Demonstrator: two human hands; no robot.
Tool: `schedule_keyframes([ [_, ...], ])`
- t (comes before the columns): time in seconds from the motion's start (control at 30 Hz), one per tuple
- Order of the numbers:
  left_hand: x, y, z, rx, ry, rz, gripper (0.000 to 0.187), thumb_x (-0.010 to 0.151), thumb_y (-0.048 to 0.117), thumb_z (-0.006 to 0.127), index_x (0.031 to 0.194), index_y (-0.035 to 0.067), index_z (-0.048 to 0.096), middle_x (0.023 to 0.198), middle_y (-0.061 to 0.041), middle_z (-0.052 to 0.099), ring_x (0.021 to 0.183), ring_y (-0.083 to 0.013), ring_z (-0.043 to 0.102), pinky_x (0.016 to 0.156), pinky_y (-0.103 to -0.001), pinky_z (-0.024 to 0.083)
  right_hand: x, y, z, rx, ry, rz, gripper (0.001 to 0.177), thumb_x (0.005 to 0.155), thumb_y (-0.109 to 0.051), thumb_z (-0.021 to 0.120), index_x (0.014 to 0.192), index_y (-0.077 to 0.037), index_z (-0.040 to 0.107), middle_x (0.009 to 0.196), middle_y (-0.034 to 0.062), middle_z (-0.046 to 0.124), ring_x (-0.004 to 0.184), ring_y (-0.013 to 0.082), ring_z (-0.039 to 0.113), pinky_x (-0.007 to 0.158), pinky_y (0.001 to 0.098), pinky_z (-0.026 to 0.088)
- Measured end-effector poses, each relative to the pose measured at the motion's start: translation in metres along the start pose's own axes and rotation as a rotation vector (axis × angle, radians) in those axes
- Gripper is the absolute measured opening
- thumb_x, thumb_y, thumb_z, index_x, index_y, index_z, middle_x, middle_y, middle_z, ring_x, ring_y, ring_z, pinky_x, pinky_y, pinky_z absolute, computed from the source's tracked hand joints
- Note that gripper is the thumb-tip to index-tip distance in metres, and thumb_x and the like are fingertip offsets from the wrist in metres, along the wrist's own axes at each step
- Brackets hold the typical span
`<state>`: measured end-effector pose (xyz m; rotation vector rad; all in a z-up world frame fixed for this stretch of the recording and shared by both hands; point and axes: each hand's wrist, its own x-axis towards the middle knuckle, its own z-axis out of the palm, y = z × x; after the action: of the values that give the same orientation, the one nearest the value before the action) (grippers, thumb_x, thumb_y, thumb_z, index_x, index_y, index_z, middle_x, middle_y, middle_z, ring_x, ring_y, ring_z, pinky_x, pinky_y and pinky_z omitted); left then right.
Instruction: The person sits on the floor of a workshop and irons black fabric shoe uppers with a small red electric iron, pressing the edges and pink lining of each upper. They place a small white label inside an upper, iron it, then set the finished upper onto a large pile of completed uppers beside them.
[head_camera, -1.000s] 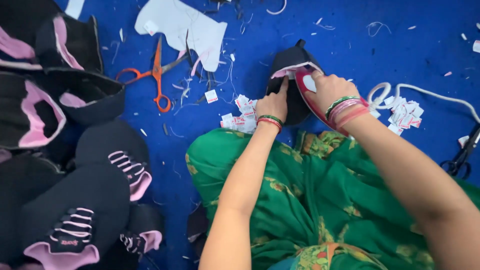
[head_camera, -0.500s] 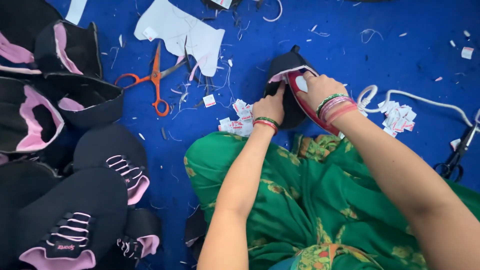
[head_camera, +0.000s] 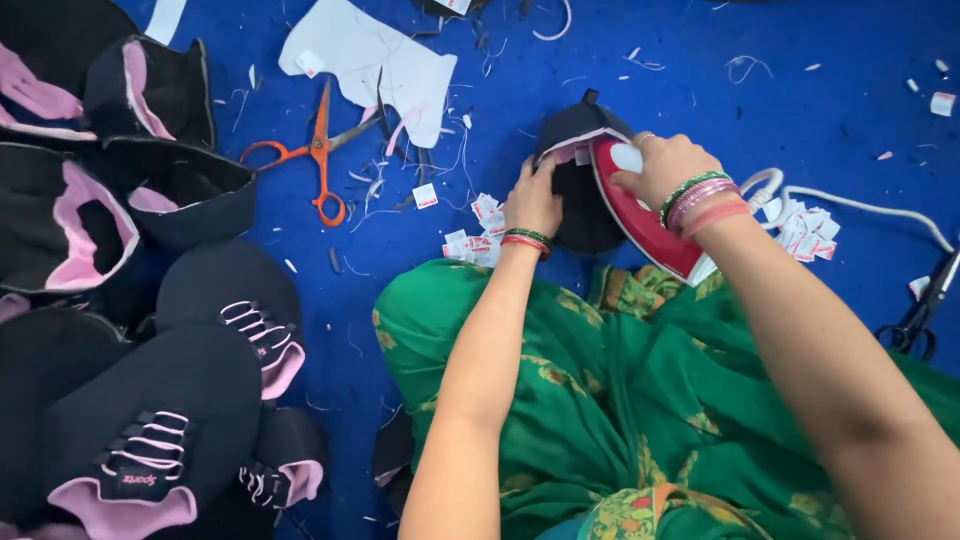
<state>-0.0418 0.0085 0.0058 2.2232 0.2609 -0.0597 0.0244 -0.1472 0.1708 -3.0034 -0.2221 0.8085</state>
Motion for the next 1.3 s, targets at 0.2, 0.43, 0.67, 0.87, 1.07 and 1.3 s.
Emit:
schedule_keyframes([
  [0.2,0.008,0.003,0.002,0.085,-0.068,-0.017,0.071,0.078,0.001,0.065,0.144,0.025,0.053,0.153,-0.018,0.048,0.106,-0.0471,0.067,0.089,-0.054,0.056,0.016,-0.011,0.021,0.081,0.000,-0.030,0.062,0.089,-0.049,0.071,0.140,-0.016,0.061,0.111,0.0301,0.071,0.102,0.0471,0.069,0.090,0.0538,0.056],
  [0.43,0.010,0.008,-0.002,0.086,-0.079,-0.002,0.073,0.072,0.002,0.070,0.140,0.021,0.052,0.152,-0.019,0.046,0.104,-0.0488,0.066,0.087,-0.056,0.054,0.005,-0.008,0.020,-0.003,-0.047,-0.109,0.072,0.091,-0.045,0.067,0.156,-0.021,0.046,0.106,0.0301,0.071,0.098,0.0466,0.070,0.087,0.0549,0.056],
  [0.67,0.006,0.006,0.001,0.057,-0.051,0.016,0.070,0.076,0.001,0.071,0.141,0.019,0.052,0.154,-0.015,0.047,0.110,-0.0464,0.066,0.089,-0.054,0.056,0.005,-0.004,0.025,-0.027,0.047,-0.039,0.064,0.094,-0.050,0.067,0.143,-0.010,0.056,0.106,0.0295,0.072,0.097,0.0458,0.071,0.083,0.0535,0.058],
  [0.87,0.005,0.009,-0.004,0.011,-0.037,-0.006,0.073,0.074,0.001,0.073,0.142,0.018,0.051,0.156,-0.013,0.044,0.112,-0.0458,0.065,0.090,-0.053,0.055,0.003,0.010,0.028,-0.079,0.034,-0.009,0.064,0.093,-0.049,0.068,0.142,-0.008,0.056,0.105,0.0293,0.072,0.096,0.0464,0.071,0.083,0.0540,0.058],
  [1.07,0.010,-0.001,0.004,0.004,-0.025,0.009,0.071,0.076,-0.001,0.067,0.142,0.017,0.052,0.157,-0.014,0.045,0.110,-0.0460,0.066,0.091,-0.054,0.055,-0.010,-0.004,0.008,-0.094,0.010,0.019,0.062,0.091,-0.052,0.070,0.137,-0.012,0.061,0.107,0.0286,0.071,0.099,0.0472,0.070,0.085,0.0555,0.057],
  [1.3,0.010,0.009,0.004,0.056,-0.021,0.075,0.065,0.083,-0.001,0.062,0.144,0.017,0.052,0.155,-0.018,0.046,0.103,-0.0472,0.068,0.088,-0.055,0.055,0.024,-0.007,0.032,0.125,0.120,0.020,0.065,0.091,-0.050,0.067,0.145,-0.015,0.056,0.108,0.0295,0.071,0.098,0.0491,0.069,0.084,0.0563,0.057],
])
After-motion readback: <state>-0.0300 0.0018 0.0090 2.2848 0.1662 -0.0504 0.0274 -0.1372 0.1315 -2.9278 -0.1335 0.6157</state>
